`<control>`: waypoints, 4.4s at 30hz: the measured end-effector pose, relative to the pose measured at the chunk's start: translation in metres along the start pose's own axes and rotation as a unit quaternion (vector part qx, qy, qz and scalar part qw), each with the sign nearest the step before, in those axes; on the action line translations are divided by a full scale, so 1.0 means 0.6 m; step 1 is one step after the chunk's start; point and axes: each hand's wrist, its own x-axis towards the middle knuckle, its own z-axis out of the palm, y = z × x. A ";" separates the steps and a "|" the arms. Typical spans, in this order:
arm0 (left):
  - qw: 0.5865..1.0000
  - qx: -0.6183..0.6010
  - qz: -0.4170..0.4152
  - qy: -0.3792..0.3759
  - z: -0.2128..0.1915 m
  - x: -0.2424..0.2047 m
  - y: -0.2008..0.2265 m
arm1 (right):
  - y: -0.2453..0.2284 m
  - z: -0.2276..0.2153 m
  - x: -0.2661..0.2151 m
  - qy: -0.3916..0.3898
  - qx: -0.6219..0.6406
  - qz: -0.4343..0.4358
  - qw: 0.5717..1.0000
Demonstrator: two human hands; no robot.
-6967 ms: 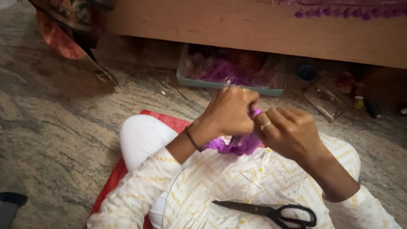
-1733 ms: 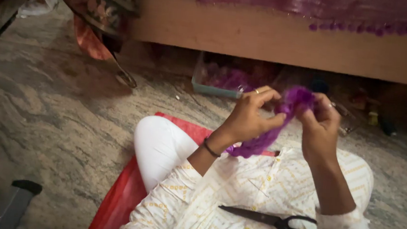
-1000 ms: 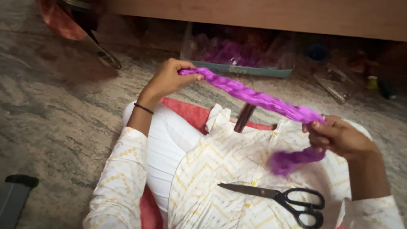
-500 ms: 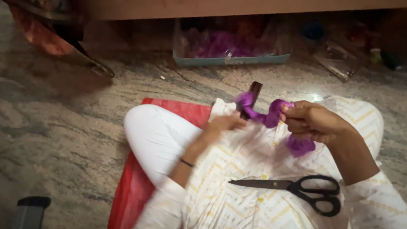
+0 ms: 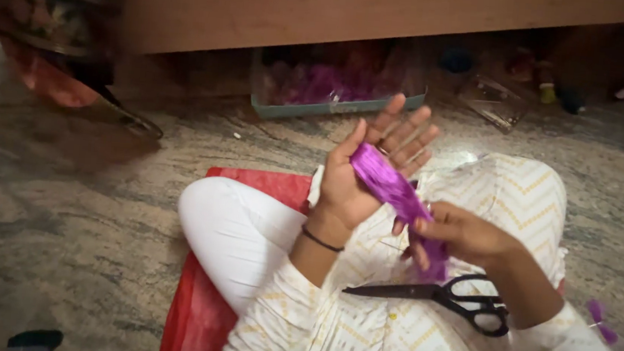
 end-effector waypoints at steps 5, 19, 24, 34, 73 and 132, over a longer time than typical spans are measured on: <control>0.972 0.204 0.023 -0.113 0.092 -0.008 0.091 | 0.102 -0.046 0.056 -0.002 -0.084 0.057 0.995; 0.372 0.921 0.077 -0.089 0.161 0.020 0.150 | -0.186 0.091 0.073 0.267 -0.223 -0.324 0.880; 0.429 0.889 0.050 -0.154 0.170 0.024 0.155 | -0.196 0.105 0.089 0.195 -0.257 -0.310 0.895; 0.632 0.771 0.049 -0.064 0.132 0.031 0.118 | -0.191 0.064 0.048 0.209 -0.217 -0.334 0.893; 0.691 0.714 0.075 0.086 0.120 0.020 0.123 | -0.223 0.098 0.075 0.094 -0.026 -0.165 0.982; 0.489 0.844 0.201 -0.094 0.175 -0.017 0.162 | -0.055 0.049 0.040 -0.259 -0.418 -0.006 0.871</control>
